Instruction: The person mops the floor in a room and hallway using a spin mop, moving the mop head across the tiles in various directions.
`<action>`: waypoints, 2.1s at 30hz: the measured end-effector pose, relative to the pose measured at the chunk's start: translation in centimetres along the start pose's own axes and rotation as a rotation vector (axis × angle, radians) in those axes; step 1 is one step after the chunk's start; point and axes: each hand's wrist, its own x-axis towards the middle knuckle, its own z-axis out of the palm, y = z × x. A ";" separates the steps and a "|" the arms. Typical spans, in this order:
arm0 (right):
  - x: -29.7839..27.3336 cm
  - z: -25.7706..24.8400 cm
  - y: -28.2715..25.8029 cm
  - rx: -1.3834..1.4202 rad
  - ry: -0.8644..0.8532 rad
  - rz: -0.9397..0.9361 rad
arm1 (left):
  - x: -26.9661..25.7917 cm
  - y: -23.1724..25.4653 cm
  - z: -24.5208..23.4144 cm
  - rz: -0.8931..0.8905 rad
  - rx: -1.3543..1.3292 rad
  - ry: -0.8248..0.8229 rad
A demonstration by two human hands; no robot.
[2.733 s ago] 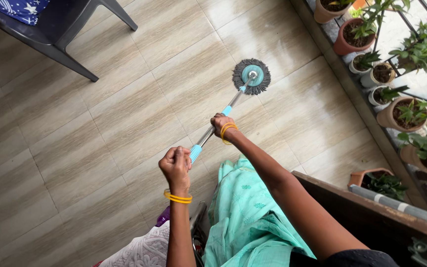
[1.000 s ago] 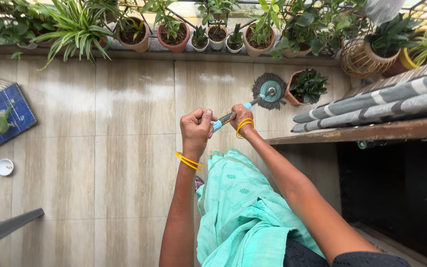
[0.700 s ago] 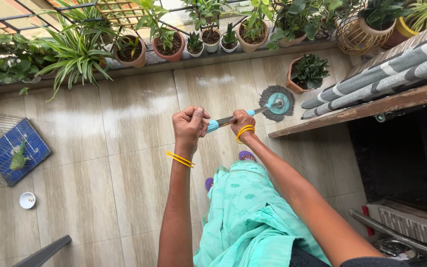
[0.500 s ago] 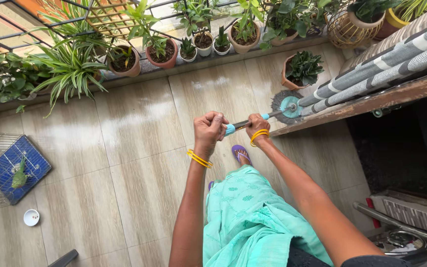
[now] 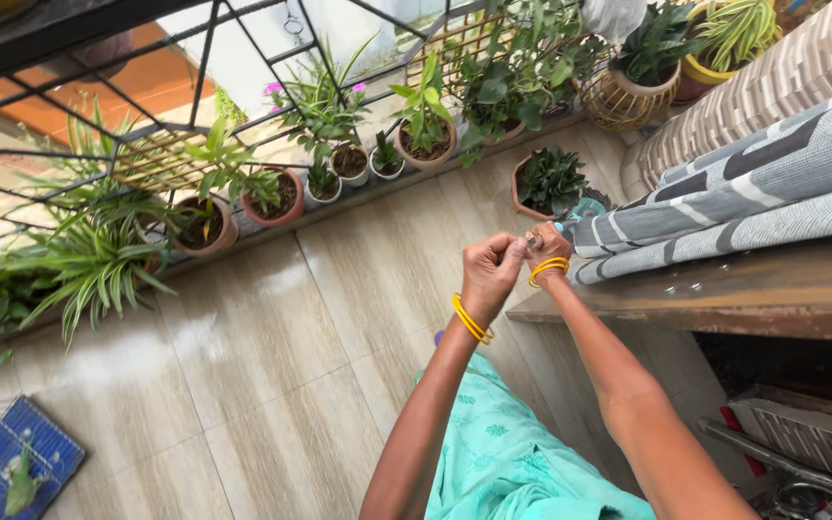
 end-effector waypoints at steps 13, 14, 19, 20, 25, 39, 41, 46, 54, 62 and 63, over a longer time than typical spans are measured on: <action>11.1 0.3 8.8 0.163 -0.086 0.109 | 5.8 -4.3 9.2 0.132 0.226 -0.126; 11.8 0.6 9.2 0.205 -0.121 0.084 | 6.5 -4.7 9.1 0.154 0.203 -0.101; 14.4 1.7 10.5 0.080 -0.245 0.068 | 8.3 -7.3 8.6 0.107 0.236 -0.055; 14.7 2.1 10.5 0.029 -0.280 0.054 | 8.6 -7.6 8.3 0.122 0.233 -0.033; 13.8 5.5 8.4 -0.023 -0.233 -0.033 | 9.3 -6.7 4.4 -0.118 0.174 0.019; 7.2 8.9 2.6 0.012 -0.224 -0.245 | 3.1 -3.1 -2.5 -0.168 0.188 0.157; 7.9 8.2 3.3 -0.128 -0.373 -0.129 | 3.3 -3.8 -1.6 -0.255 0.027 0.121; 10.2 6.7 5.2 -0.184 -0.352 -0.026 | 6.7 -6.4 -0.2 -0.183 -0.088 0.078; 13.5 7.2 7.8 -0.229 -0.322 -0.055 | 10.9 -10.1 0.7 -0.271 0.000 0.034; 11.0 7.9 6.8 -0.207 -0.183 0.066 | 13.5 -5.7 -1.7 -0.306 0.086 -0.054; 10.4 7.9 6.2 -0.211 -0.189 0.071 | 13.8 -5.0 -2.3 -0.314 0.084 -0.055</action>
